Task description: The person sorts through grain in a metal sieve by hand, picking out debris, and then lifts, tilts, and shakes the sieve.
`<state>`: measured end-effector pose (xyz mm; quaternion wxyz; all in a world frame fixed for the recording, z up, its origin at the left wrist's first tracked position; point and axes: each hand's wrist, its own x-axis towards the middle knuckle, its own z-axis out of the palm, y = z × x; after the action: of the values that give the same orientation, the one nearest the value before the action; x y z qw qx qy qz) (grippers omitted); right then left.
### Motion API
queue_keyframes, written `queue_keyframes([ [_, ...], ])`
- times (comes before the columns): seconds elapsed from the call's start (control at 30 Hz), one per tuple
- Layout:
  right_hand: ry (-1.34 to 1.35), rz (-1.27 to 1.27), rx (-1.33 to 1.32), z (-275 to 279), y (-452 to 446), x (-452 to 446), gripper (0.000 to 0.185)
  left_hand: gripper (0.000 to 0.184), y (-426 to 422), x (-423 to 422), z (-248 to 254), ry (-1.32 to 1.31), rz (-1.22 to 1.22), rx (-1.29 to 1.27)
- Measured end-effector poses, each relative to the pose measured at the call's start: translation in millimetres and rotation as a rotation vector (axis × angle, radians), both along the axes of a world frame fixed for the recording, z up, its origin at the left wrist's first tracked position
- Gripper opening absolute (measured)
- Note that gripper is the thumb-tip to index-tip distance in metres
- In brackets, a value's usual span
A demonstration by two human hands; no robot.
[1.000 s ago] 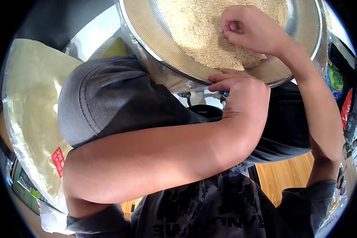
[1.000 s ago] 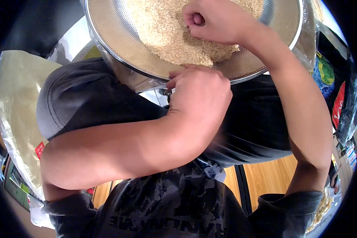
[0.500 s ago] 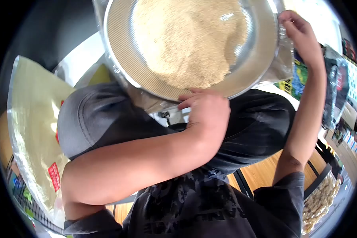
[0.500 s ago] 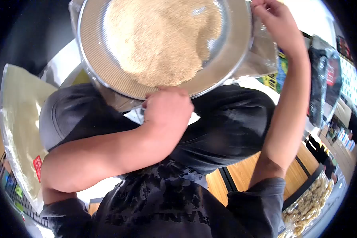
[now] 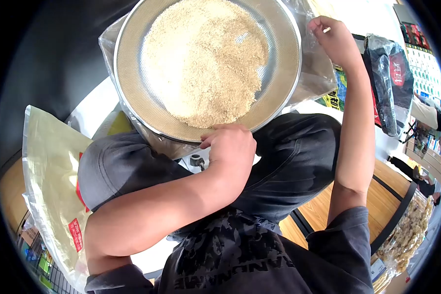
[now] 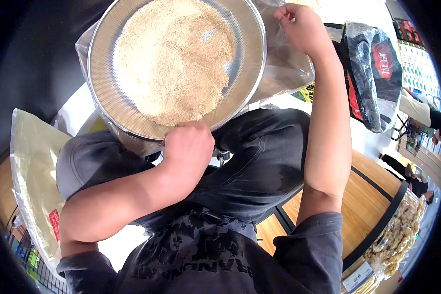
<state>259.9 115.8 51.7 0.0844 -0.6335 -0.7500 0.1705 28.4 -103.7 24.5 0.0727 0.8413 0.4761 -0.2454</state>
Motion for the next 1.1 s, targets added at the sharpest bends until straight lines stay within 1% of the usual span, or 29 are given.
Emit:
queue_keyframes([
  [0.07,-0.019,-0.028,0.031,4.5,-0.1,-10.3,0.018,0.015,0.4,-0.1,0.8,-0.035,0.016,-0.028],
  [0.13,0.135,0.016,0.11,4.5,5.9,-17.9,0.022,0.016,1.1,-0.7,5.2,-0.024,0.0,-0.014],
  [0.17,0.123,-0.088,0.039,34.8,-6.9,-54.5,0.015,0.018,0.8,-0.6,6.2,-0.016,-0.018,0.005],
  [0.2,0.129,-0.088,0.037,29.7,-7.6,-60.9,0.015,0.018,-0.2,0.0,5.9,-0.01,-0.018,0.003],
  [0.27,0.481,-0.015,-0.108,19.7,-7.7,-69.5,0.018,0.025,-1.5,1.6,6.0,0.026,-0.004,0.028],
  [0.3,0.388,-0.088,-0.199,37.0,-20.9,-91.8,0.019,0.025,-2.9,1.6,6.0,0.03,-0.006,0.028],
  [0.33,0.391,-0.088,-0.199,29.3,-19.4,-94.4,0.019,0.03,-4.5,1.3,6.1,0.044,-0.008,0.069],
  [0.37,0.378,-0.026,-0.312,15.3,-15.3,-95.3,0.019,0.034,-5.8,1.3,5.9,0.058,-0.009,0.11],
  [0.4,0.363,0.038,-0.429,7.7,-13.8,-98.8,0.019,0.034,-5.2,1.4,7.4,0.059,-0.006,0.108],
  [0.43,0.298,0.17,-0.387,11.9,-19.5,-103.6,0.02,0.036,-4.6,1.7,8.6,0.079,-0.012,0.07],
  [0.47,0.298,0.172,-0.392,-2.5,-15.2,-101.3,0.02,0.037,-4.1,1.7,9.8,0.098,-0.019,0.031],
  [0.5,0.149,0.266,-0.322,-28.2,-5.4,-95.7,0.02,0.037,-3.8,1.5,10.1,0.098,-0.016,0.028],
  [0.53,-0.001,0.36,-0.249,-39.0,-0.6,-98.2,0.023,0.037,-3.3,1.4,10.2,0.102,-0.033,0.018],
  [0.57,-0.003,0.365,-0.252,-46.9,3.2,-96.9,0.023,0.036,-2.7,1.6,10.4,0.105,-0.05,0.008],
  [0.63,-0.281,0.291,-0.474,-52.0,5.4,-106.5,0.023,0.036,-2.2,3.1,10.6,0.111,-0.031,0.004],
  [0.67,-0.283,0.297,-0.477,-54.8,6.5,-111.6,0.023,0.036,-1.7,3.6,11.0,0.121,-0.018,0.003],
  [0.73,-0.205,0.253,-0.859,-60.4,8.2,-123.3,0.022,0.036,-0.3,3.7,11.2,0.132,-0.028,-0.003],
  [0.77,-0.206,0.258,-0.861,-63.9,8.3,-128.7,0.022,0.036,0.3,3.6,11.1,0.144,-0.042,-0.006],
  [0.83,-0.018,0.443,-0.897,-68.9,6.2,-142.4,0.023,0.037,1.7,1.9,12.1,0.146,-0.068,-0.021],
  [0.87,-0.018,0.447,-0.9,-71.1,5.3,-148.6,0.023,0.037,2.1,1.3,12.8,0.148,-0.098,-0.032],
  [0.93,0.404,0.413,-0.714,-81.3,5.7,-154.8,0.026,0.037,1.8,1.3,14.3,0.163,-0.082,-0.029],
  [0.97,0.506,0.431,-0.703,-97.6,22.4,-149.6,0.031,0.037,2.0,1.6,15.2,0.179,-0.069,-0.021],
  [1.0,0.504,0.431,-0.705,-92.4,22.2,-153.8,0.031,0.037,2.1,1.8,15.7,0.177,-0.069,-0.023],
  [1.1,0.699,0.01,-0.433,-75.1,30.4,-165.4,0.02,0.037,1.6,1.7,15.1,0.185,-0.053,-0.032],
])
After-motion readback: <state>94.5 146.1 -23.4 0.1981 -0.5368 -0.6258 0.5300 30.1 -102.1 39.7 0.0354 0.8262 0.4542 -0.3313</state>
